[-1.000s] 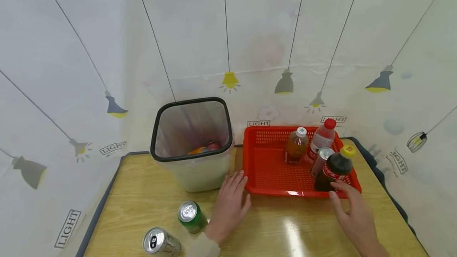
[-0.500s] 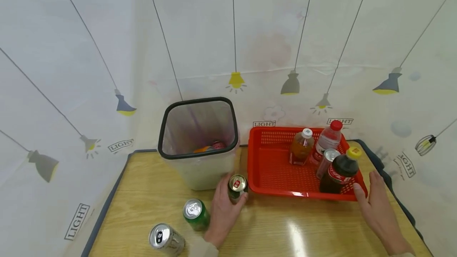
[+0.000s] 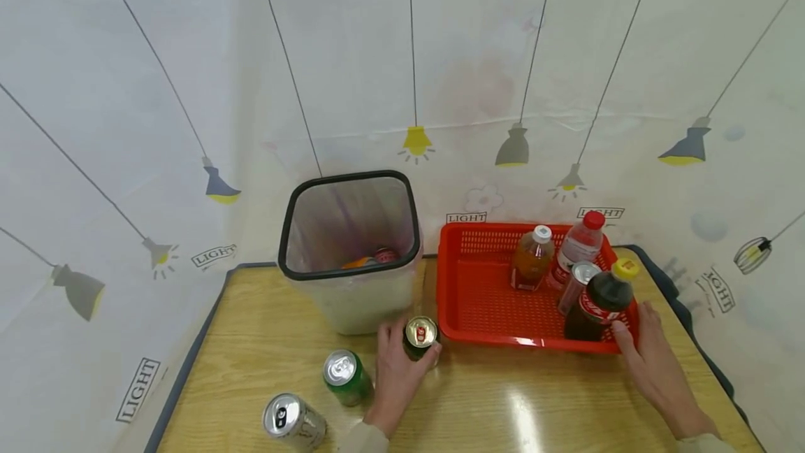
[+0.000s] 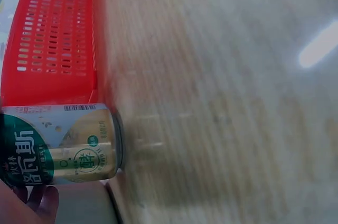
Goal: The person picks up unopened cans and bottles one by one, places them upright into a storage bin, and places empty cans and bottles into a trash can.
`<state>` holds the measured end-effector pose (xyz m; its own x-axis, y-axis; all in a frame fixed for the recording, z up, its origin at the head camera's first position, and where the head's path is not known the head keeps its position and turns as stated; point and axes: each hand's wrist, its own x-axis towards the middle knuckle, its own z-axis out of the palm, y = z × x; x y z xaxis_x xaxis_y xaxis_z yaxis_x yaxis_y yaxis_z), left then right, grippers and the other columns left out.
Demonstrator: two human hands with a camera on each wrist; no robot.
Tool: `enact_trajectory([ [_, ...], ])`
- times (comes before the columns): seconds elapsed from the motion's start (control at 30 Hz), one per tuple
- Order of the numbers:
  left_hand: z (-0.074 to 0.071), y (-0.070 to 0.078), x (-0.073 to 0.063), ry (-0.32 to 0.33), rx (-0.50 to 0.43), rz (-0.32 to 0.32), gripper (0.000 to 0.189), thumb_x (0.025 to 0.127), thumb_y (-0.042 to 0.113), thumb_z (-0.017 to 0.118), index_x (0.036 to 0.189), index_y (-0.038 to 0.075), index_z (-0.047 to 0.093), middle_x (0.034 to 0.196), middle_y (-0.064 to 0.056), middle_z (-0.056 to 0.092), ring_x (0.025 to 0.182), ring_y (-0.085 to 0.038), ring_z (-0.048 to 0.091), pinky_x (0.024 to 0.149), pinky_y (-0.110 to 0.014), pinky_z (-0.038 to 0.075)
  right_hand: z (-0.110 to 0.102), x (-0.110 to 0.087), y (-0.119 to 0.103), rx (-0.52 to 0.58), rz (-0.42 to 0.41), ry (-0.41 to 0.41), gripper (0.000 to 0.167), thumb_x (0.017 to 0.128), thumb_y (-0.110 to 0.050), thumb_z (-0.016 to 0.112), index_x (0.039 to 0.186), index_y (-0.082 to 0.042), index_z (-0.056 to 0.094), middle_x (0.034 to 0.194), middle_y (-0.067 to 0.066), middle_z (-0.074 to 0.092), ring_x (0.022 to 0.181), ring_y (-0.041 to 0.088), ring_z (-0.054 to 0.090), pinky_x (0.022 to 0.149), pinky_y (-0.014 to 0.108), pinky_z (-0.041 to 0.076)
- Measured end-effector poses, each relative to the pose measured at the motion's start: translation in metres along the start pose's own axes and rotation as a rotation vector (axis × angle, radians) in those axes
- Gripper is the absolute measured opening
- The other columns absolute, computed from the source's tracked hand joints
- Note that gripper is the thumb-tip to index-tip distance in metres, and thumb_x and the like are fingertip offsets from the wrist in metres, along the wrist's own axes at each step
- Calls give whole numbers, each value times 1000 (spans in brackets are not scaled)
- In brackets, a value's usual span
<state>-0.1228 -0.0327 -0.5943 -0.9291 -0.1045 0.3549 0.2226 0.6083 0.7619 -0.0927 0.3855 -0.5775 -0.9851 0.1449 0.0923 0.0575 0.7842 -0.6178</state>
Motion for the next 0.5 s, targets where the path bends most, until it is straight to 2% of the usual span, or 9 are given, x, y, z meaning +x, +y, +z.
enact_trajectory([
  [0.1,0,0,-4,-2,-17,13,71,72,32,96,130,5,63,118,-7,50,106,-26,61,89,-48,56,-2,1,1,-4,-3,-2,76,113,-39,31,157,16,2,160,44,-2,148,62,1,117,73,5],
  [0.2,1,-1,-7,-15,-44,23,83,69,35,97,136,5,58,127,-9,54,115,-28,62,95,-50,54,-4,3,0,-11,-11,3,76,113,-39,31,157,17,3,160,46,1,148,62,3,118,72,5],
  [0.33,4,1,-6,-51,-113,-23,97,67,36,98,148,10,49,140,-15,58,126,-33,59,103,-54,49,-5,4,2,-3,-28,6,74,114,-37,31,158,14,3,160,45,5,148,61,5,117,72,6],
  [0.5,10,0,-4,-101,-170,-100,103,68,33,98,153,10,45,145,-18,57,130,-37,57,106,-56,46,-5,1,5,28,-34,-30,71,114,-35,28,160,10,-4,164,38,-6,151,57,-3,118,71,2],
])
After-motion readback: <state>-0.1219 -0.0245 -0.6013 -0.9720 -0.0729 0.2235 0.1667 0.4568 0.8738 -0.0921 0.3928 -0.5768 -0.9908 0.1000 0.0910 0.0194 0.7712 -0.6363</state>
